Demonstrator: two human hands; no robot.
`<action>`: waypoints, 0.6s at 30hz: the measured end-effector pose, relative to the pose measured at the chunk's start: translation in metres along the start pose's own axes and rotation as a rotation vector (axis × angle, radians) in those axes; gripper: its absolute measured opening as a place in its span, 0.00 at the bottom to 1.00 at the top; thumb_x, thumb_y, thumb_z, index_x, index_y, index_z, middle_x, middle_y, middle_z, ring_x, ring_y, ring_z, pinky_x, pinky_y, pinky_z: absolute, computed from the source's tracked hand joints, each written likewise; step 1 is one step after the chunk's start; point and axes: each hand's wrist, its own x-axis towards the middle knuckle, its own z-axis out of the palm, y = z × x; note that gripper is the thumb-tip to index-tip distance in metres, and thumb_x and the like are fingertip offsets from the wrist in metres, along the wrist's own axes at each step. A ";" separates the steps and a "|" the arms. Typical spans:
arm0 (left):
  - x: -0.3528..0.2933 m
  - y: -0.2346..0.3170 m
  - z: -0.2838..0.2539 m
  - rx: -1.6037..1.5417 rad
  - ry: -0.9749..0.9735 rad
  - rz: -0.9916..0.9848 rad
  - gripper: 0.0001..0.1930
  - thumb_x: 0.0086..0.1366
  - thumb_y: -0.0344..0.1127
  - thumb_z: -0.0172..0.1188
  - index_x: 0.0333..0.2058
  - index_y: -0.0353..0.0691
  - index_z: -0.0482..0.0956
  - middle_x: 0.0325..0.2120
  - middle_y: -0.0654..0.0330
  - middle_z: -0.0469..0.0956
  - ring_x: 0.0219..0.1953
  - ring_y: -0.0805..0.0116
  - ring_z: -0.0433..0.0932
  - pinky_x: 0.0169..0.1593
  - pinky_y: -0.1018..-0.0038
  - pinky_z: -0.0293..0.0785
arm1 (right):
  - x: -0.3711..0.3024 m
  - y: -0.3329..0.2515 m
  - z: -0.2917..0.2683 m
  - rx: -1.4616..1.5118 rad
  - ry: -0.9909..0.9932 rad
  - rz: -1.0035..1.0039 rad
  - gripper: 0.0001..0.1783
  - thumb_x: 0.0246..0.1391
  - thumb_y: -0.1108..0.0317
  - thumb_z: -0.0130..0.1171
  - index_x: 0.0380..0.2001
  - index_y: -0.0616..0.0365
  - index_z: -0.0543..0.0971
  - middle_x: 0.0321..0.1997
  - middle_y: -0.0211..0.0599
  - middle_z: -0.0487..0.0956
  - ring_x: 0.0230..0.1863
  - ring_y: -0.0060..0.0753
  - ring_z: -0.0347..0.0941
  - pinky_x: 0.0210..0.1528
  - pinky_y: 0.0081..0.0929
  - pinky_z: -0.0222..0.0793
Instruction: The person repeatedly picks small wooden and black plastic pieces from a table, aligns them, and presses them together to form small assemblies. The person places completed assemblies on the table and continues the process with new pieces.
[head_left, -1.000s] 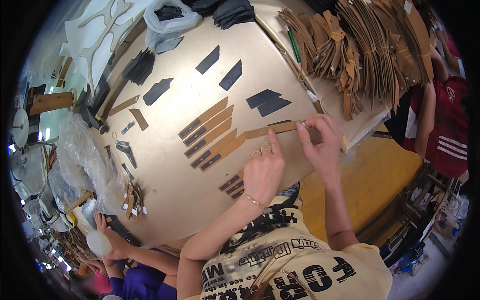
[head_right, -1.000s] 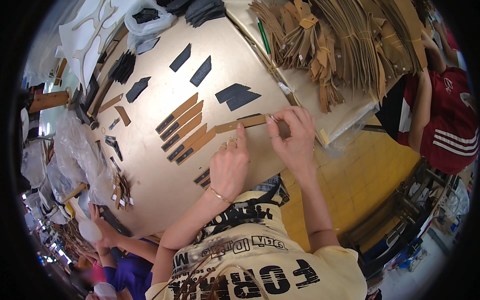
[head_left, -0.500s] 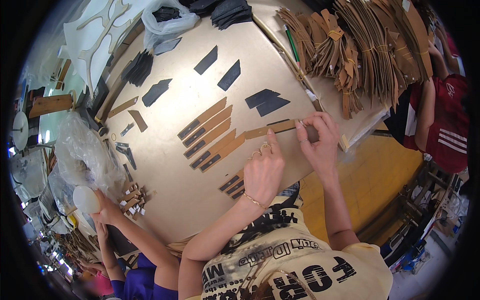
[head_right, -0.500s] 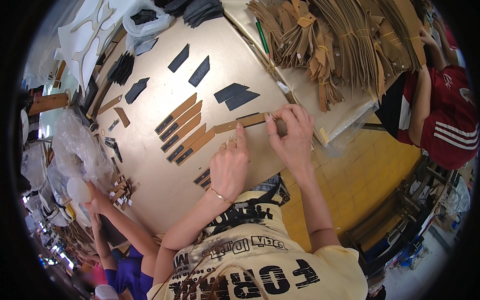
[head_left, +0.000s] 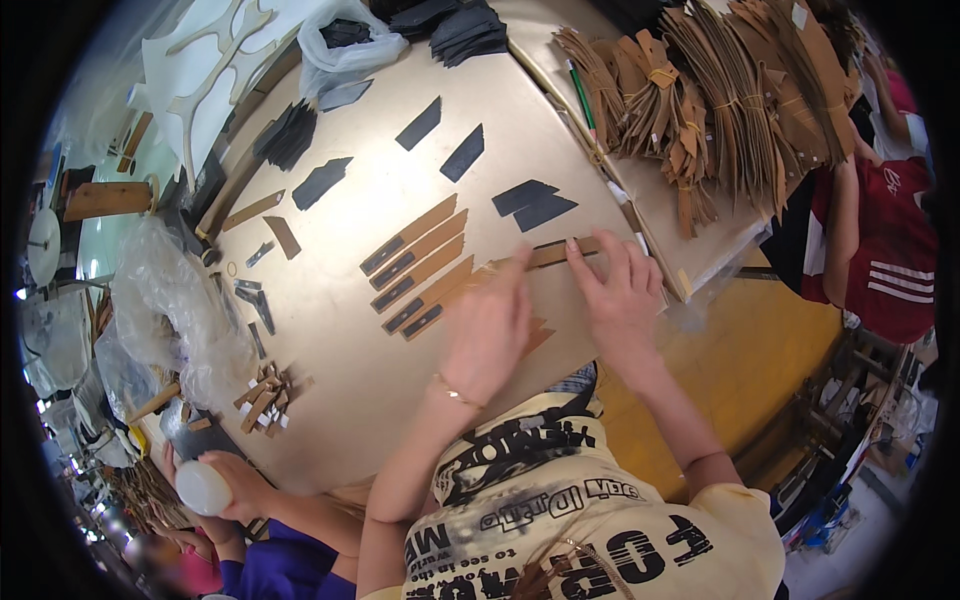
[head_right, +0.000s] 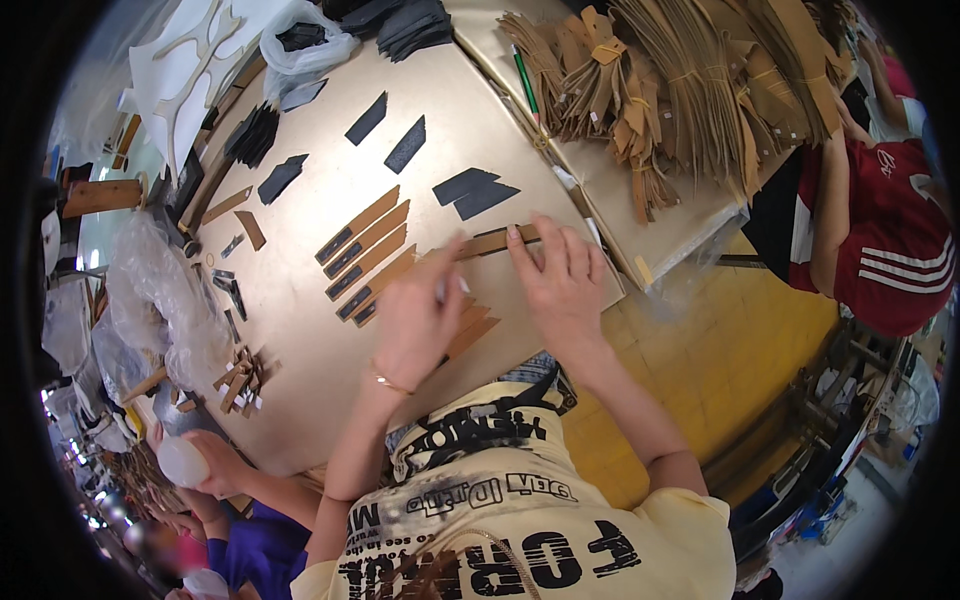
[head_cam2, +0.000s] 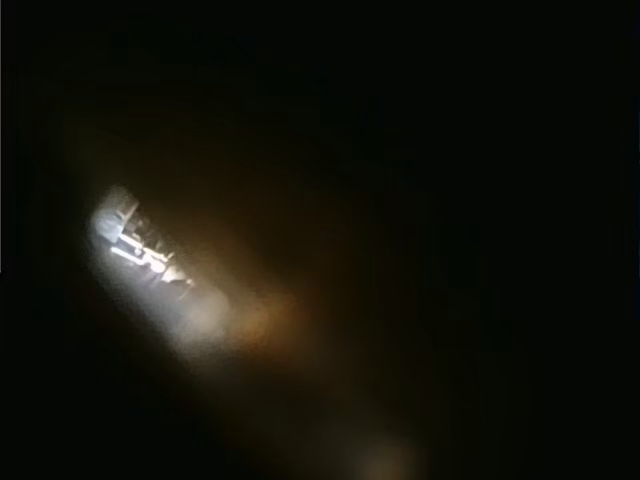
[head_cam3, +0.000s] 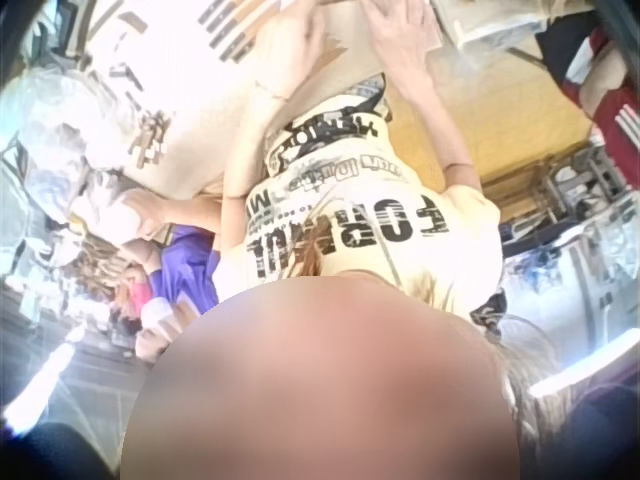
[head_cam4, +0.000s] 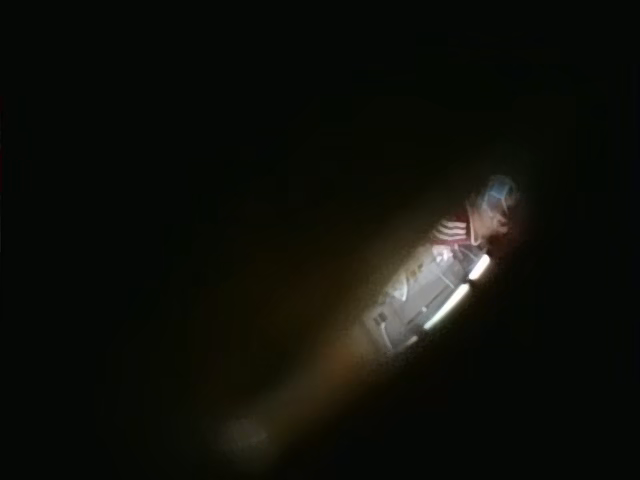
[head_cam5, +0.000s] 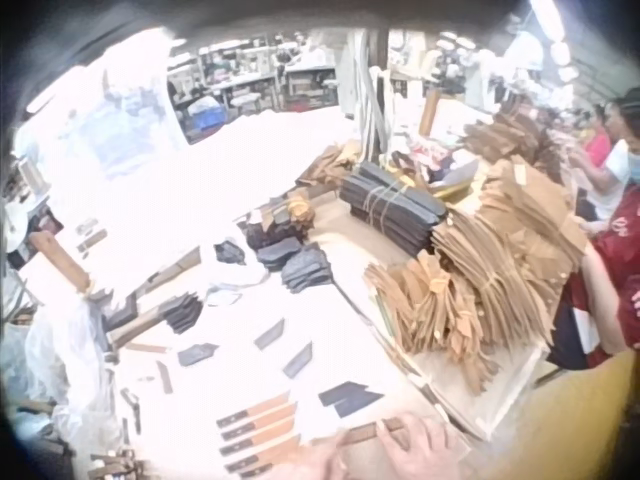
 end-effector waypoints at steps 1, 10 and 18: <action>-0.001 -0.003 -0.010 -0.001 0.031 -0.044 0.19 0.65 0.28 0.57 0.55 0.36 0.75 0.26 0.48 0.80 0.26 0.60 0.82 0.30 0.67 0.77 | 0.002 -0.004 -0.001 0.039 0.046 -0.011 0.23 0.50 0.75 0.59 0.52 0.49 0.80 0.55 0.32 0.74 0.54 0.37 0.68 0.53 0.37 0.63; -0.043 -0.028 -0.060 -0.559 0.354 -0.347 0.13 0.70 0.28 0.55 0.52 0.36 0.78 0.30 0.60 0.80 0.31 0.79 0.77 0.34 0.81 0.72 | 0.026 -0.036 0.006 0.165 0.067 -0.226 0.26 0.50 0.73 0.61 0.55 0.64 0.76 0.40 0.35 0.81 0.45 0.34 0.77 0.45 0.28 0.73; -0.039 -0.035 -0.041 -0.826 0.252 -0.298 0.12 0.67 0.25 0.52 0.48 0.34 0.79 0.34 0.59 0.80 0.34 0.79 0.77 0.37 0.79 0.72 | 0.041 -0.013 0.007 0.091 0.131 -0.588 0.32 0.49 0.75 0.60 0.61 0.60 0.73 0.33 0.39 0.82 0.33 0.34 0.78 0.40 0.25 0.75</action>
